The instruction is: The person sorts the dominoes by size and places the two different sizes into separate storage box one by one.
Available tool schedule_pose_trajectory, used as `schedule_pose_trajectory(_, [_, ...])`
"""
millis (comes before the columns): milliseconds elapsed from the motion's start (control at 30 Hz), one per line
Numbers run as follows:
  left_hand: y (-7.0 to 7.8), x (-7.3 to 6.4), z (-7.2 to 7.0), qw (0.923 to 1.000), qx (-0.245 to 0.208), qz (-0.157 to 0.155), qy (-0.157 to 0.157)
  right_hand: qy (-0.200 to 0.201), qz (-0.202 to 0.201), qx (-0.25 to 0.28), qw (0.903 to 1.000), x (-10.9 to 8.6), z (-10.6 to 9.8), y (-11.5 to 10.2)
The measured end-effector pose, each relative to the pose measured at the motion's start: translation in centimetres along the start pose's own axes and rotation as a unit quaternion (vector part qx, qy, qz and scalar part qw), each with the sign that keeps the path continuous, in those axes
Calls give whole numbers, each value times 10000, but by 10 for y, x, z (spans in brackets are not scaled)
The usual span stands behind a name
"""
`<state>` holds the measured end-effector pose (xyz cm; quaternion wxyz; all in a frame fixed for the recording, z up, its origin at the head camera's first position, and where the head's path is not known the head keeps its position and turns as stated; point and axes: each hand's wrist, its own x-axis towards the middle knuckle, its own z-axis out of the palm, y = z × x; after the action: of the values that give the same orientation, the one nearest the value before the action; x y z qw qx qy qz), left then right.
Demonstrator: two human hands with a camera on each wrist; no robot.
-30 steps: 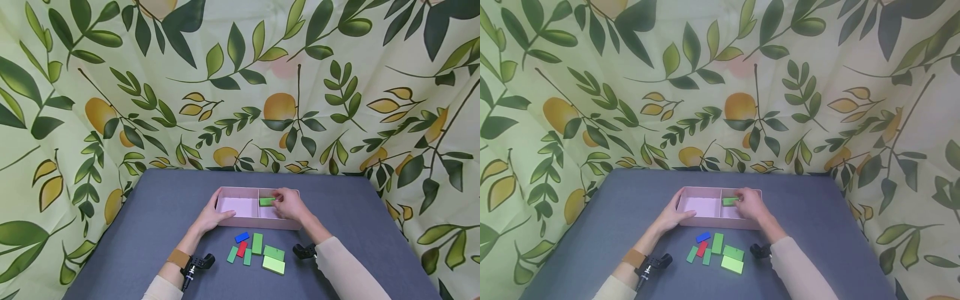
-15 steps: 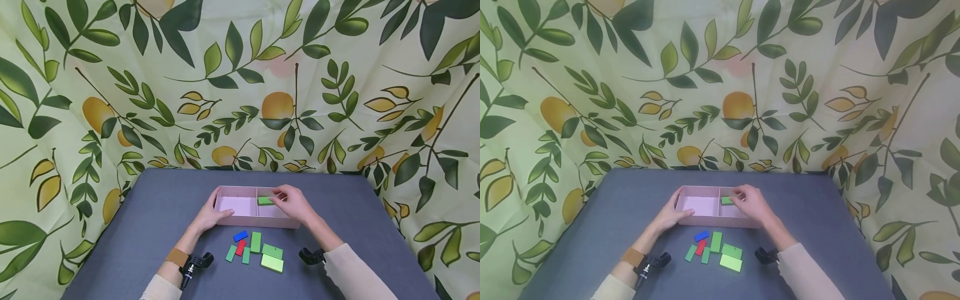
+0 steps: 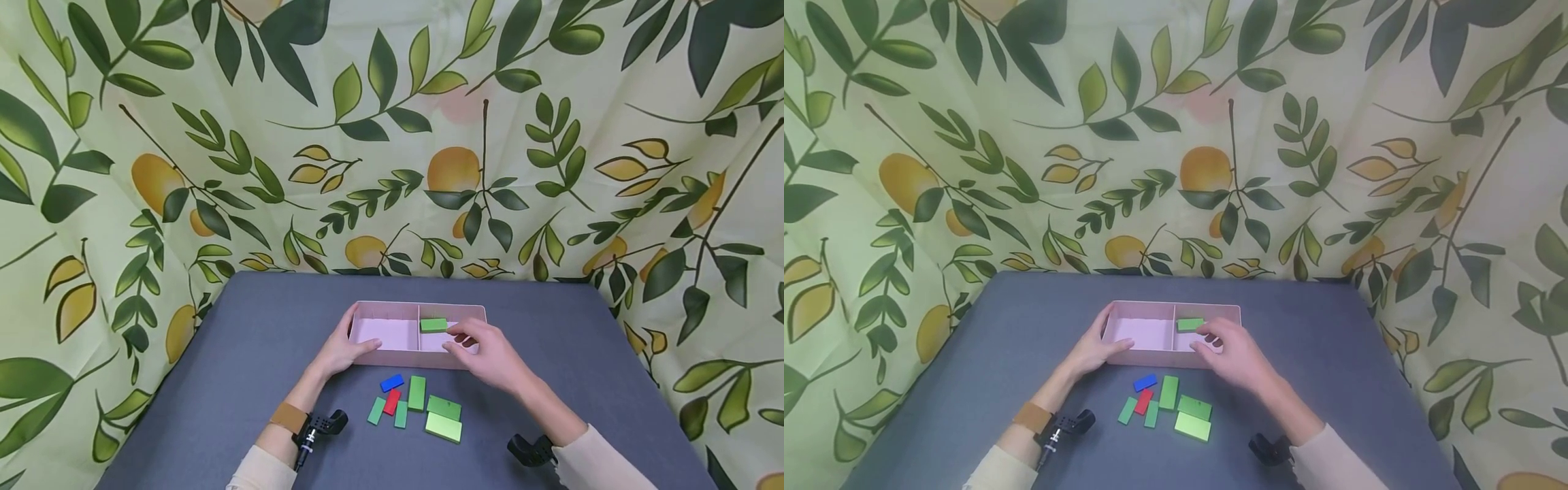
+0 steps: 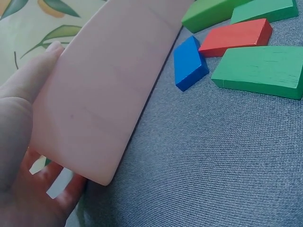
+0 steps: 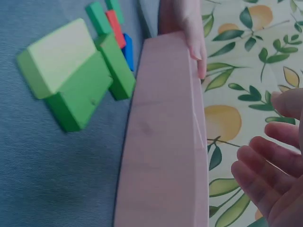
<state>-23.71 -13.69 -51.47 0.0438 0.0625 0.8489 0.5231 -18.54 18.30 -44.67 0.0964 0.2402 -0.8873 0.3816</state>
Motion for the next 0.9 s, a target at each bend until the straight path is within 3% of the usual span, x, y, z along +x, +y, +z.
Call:
schedule_pose_trajectory(433, [-1, 1, 0, 10000, 11, 1, -31, -43, -261, 177, 9995, -35, 16, 9])
schedule_pose_trajectory(900, [-1, 1, 0, 10000, 95, 1, -22, -231, -222, 247, 9992, -69, 32, 24])
